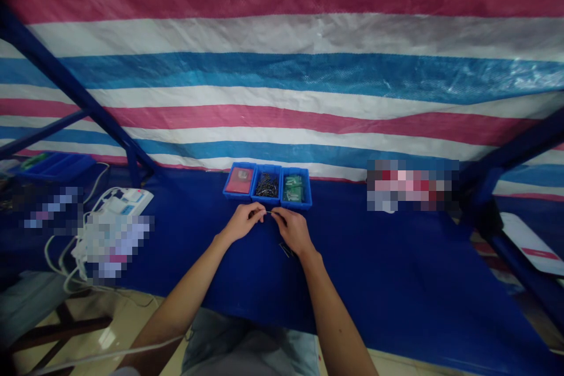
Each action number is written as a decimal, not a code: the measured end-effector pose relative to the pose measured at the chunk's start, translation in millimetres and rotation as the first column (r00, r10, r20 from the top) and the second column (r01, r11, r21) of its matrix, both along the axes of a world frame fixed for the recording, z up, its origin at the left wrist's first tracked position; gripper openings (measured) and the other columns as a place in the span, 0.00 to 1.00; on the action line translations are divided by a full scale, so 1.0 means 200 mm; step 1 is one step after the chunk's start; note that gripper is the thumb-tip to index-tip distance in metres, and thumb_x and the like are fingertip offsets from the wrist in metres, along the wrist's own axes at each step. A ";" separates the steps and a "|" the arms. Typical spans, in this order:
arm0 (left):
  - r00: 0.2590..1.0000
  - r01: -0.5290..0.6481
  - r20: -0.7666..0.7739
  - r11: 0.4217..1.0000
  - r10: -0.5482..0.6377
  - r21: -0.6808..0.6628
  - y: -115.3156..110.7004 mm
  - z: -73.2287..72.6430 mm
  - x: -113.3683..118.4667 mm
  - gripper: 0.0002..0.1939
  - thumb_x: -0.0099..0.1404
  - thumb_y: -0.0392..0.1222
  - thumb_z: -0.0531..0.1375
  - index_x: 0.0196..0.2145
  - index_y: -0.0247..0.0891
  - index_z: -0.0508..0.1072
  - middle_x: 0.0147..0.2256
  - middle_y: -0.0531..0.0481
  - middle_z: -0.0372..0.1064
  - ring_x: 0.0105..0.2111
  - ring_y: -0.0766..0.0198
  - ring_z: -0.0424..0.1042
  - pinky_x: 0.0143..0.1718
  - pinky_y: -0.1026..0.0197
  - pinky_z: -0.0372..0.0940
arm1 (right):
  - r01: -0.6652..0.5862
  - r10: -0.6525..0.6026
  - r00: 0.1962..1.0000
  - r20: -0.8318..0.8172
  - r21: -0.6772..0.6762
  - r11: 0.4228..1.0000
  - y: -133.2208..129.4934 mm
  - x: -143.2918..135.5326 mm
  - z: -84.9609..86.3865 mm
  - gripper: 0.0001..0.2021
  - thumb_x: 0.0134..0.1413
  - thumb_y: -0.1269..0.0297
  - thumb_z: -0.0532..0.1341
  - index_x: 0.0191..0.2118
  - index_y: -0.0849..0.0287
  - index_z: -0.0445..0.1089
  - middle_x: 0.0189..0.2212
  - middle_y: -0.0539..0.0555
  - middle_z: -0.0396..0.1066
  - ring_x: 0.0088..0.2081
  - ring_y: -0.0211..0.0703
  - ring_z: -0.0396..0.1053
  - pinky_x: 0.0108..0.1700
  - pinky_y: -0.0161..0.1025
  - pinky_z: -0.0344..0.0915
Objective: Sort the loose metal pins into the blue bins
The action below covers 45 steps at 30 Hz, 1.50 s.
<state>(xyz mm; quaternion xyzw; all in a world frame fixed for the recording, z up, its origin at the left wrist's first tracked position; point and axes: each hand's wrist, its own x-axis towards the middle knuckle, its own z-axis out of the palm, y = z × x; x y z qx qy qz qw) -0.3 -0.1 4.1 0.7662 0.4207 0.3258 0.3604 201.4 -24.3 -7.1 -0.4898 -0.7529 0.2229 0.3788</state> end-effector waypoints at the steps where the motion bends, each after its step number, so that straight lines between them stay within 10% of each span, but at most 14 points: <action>1: 1.000 0.000 0.000 1.000 0.000 0.000 0.00 0.00 0.00 0.12 0.73 0.45 0.54 0.38 0.37 0.74 0.28 0.52 0.75 0.27 0.66 0.72 0.33 0.66 0.62 | -0.001 0.001 1.000 0.002 0.001 1.000 0.00 0.00 0.00 0.11 0.67 0.61 0.55 0.44 0.52 0.75 0.39 0.52 0.78 0.39 0.46 0.76 0.40 0.37 0.67; 45: 1.000 -0.002 -0.007 1.000 0.002 -0.010 -0.01 0.02 0.00 0.15 0.73 0.49 0.54 0.38 0.37 0.75 0.28 0.51 0.75 0.28 0.64 0.73 0.34 0.65 0.63 | 0.029 -0.021 0.971 0.236 -0.030 0.999 -0.01 0.00 0.03 0.22 0.72 0.55 0.46 0.27 0.55 0.64 0.22 0.51 0.69 0.25 0.41 0.66 0.32 0.36 0.55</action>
